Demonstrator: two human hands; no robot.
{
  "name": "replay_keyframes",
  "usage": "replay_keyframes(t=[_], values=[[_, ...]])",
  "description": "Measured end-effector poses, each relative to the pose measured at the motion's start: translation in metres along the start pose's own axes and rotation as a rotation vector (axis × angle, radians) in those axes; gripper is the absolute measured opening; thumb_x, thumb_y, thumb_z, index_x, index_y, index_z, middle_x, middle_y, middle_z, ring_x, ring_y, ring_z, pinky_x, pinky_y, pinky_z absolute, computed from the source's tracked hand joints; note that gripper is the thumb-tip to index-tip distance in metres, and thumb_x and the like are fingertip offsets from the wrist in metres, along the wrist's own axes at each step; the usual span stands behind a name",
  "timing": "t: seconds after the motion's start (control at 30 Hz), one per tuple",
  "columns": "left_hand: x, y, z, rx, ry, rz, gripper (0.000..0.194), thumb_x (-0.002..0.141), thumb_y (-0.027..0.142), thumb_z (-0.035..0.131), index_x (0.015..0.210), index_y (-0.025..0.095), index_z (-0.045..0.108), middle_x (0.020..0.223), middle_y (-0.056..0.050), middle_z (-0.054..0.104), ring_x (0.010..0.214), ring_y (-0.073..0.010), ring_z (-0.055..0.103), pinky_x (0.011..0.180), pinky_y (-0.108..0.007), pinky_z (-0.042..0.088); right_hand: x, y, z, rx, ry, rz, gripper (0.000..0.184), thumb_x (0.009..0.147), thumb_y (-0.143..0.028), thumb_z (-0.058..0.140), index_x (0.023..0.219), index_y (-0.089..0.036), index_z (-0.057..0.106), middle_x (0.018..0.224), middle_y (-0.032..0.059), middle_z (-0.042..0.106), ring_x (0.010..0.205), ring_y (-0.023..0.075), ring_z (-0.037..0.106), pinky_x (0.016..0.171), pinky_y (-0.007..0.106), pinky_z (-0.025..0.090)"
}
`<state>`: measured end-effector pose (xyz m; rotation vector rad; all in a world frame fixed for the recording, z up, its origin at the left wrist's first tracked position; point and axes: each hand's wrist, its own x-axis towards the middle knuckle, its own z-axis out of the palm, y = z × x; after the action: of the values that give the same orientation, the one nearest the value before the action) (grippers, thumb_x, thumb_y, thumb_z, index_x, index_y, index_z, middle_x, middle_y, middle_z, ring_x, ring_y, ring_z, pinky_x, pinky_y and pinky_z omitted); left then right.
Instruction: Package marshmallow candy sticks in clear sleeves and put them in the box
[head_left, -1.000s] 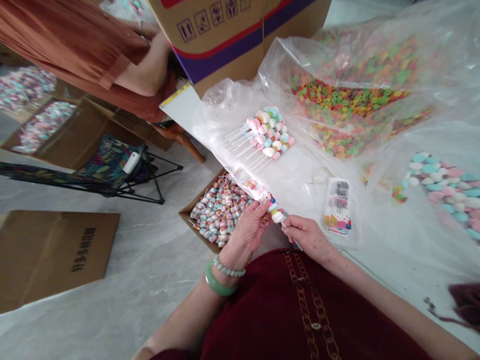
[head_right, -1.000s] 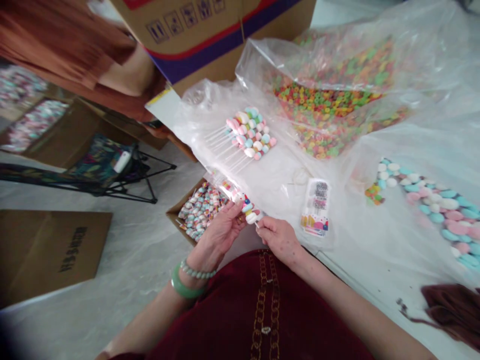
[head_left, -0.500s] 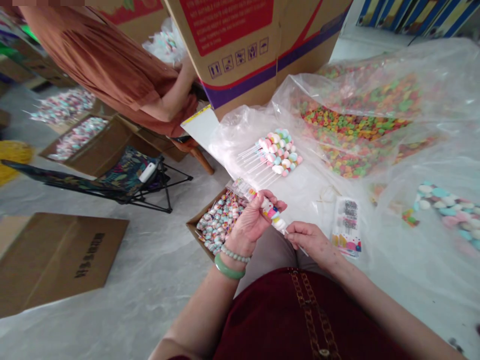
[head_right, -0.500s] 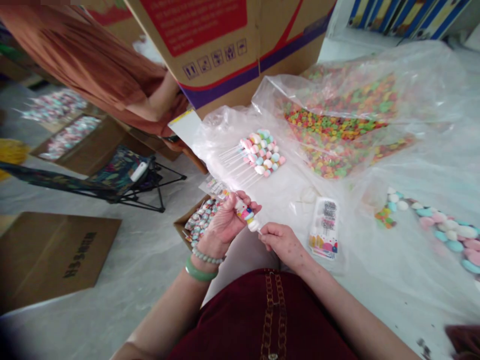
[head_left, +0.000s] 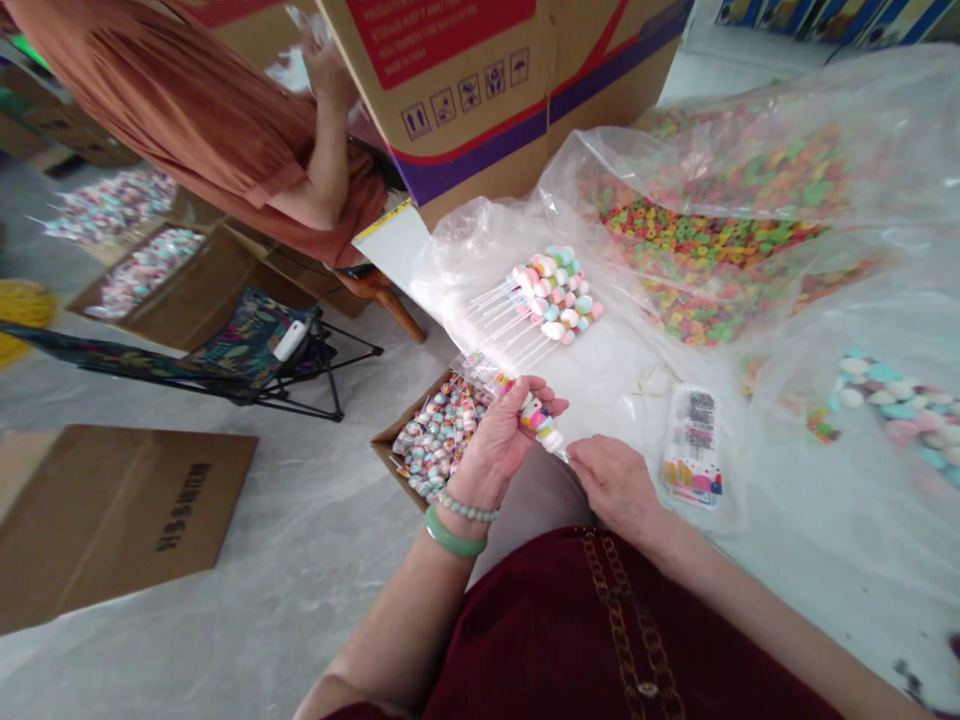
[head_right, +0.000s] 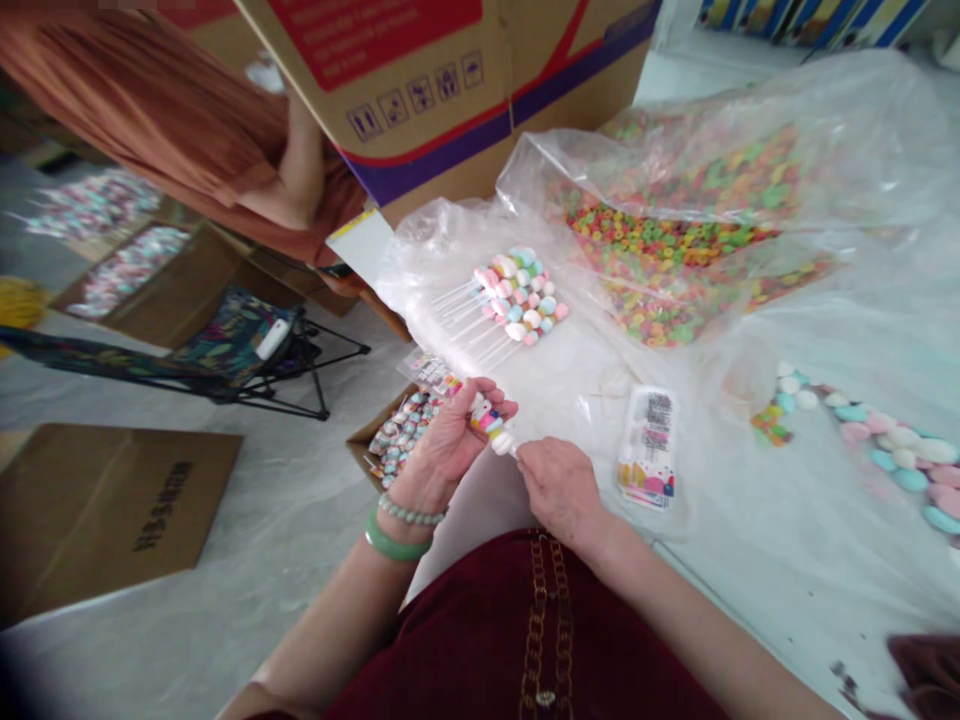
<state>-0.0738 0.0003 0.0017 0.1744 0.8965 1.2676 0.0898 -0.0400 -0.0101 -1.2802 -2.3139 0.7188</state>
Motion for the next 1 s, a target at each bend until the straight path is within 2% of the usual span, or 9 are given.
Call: replay_keyframes(t=[0.17, 0.27, 0.5, 0.57, 0.67, 0.8, 0.9, 1.0], values=[[0.0, 0.001, 0.004, -0.062, -0.066, 0.07, 0.022, 0.075, 0.034, 0.068, 0.081, 0.013, 0.062, 0.073, -0.002, 0.061, 0.065, -0.0153, 0.064, 0.078, -0.036, 0.053, 0.007, -0.007, -0.001, 0.73, -0.204, 0.286, 0.02, 0.085, -0.026, 0.046, 0.067, -0.019, 0.051, 0.056, -0.0041, 0.046, 0.056, 0.0115, 0.043, 0.056, 0.024, 0.031], [0.0, 0.0, 0.005, -0.092, -0.1, 0.102, 0.027, 0.074, 0.039, 0.068, 0.084, 0.014, 0.062, 0.073, -0.001, 0.061, 0.065, -0.0145, 0.063, 0.08, -0.036, 0.052, 0.01, -0.009, -0.001, 0.992, -0.195, 0.389, 0.015, 0.08, -0.024, 0.051, 0.066, -0.018, 0.054, 0.052, -0.0051, 0.045, 0.053, 0.0102, 0.039, 0.054, 0.024, 0.029], [-0.003, -0.004, 0.006, 0.024, -0.097, -0.003, 0.03, 0.074, 0.04, 0.068, 0.079, 0.011, 0.062, 0.066, -0.002, 0.06, 0.062, -0.0148, 0.062, 0.073, -0.035, 0.054, 0.009, 0.004, 0.005, 1.529, -0.212, 0.536, 0.009, 0.069, -0.023, 0.064, 0.072, -0.014, 0.063, 0.056, -0.0031, 0.048, 0.048, 0.0073, 0.033, 0.05, 0.024, 0.02], [-0.003, -0.007, 0.008, 0.04, -0.1, -0.048, 0.029, 0.075, 0.04, 0.067, 0.078, 0.011, 0.062, 0.064, -0.002, 0.06, 0.061, -0.015, 0.062, 0.072, -0.034, 0.054, 0.009, 0.005, 0.008, 1.596, -0.208, 0.537, 0.009, 0.067, -0.023, 0.066, 0.071, -0.014, 0.063, 0.058, -0.0024, 0.049, 0.049, 0.0073, 0.033, 0.05, 0.025, 0.02], [-0.003, -0.011, 0.009, 0.047, -0.094, -0.108, 0.03, 0.079, 0.041, 0.062, 0.078, 0.012, 0.061, 0.062, -0.002, 0.06, 0.059, -0.0157, 0.063, 0.072, -0.036, 0.053, 0.011, 0.004, 0.011, 1.55, -0.146, 0.506, 0.008, 0.069, -0.022, 0.065, 0.071, -0.015, 0.064, 0.057, -0.0021, 0.05, 0.05, 0.0081, 0.035, 0.05, 0.025, 0.021], [0.002, -0.006, 0.007, 0.033, -0.064, -0.176, 0.031, 0.082, 0.042, 0.057, 0.089, 0.012, 0.062, 0.08, -0.008, 0.066, 0.075, -0.0221, 0.066, 0.077, -0.041, 0.052, 0.013, 0.004, 0.006, 1.423, -0.078, 0.522, 0.008, 0.072, -0.023, 0.062, 0.07, -0.016, 0.063, 0.054, -0.0031, 0.049, 0.05, 0.0083, 0.036, 0.052, 0.025, 0.022], [0.005, 0.004, 0.007, -0.018, -0.059, -0.12, 0.03, 0.083, 0.039, 0.057, 0.099, 0.014, 0.06, 0.096, -0.01, 0.066, 0.088, -0.0243, 0.065, 0.083, -0.042, 0.05, 0.014, 0.005, 0.001, 1.436, -0.114, 0.535, 0.009, 0.072, -0.024, 0.062, 0.073, -0.015, 0.064, 0.053, -0.0029, 0.049, 0.049, 0.0079, 0.037, 0.051, 0.024, 0.022], [0.007, 0.009, 0.012, -0.084, -0.051, 0.017, 0.028, 0.083, 0.034, 0.058, 0.104, 0.016, 0.059, 0.093, -0.007, 0.066, 0.085, -0.0199, 0.064, 0.085, -0.039, 0.049, 0.015, 0.007, -0.001, 1.547, -0.187, 0.554, 0.011, 0.07, -0.024, 0.064, 0.073, -0.013, 0.064, 0.049, -0.0034, 0.047, 0.046, 0.007, 0.034, 0.049, 0.024, 0.019]])
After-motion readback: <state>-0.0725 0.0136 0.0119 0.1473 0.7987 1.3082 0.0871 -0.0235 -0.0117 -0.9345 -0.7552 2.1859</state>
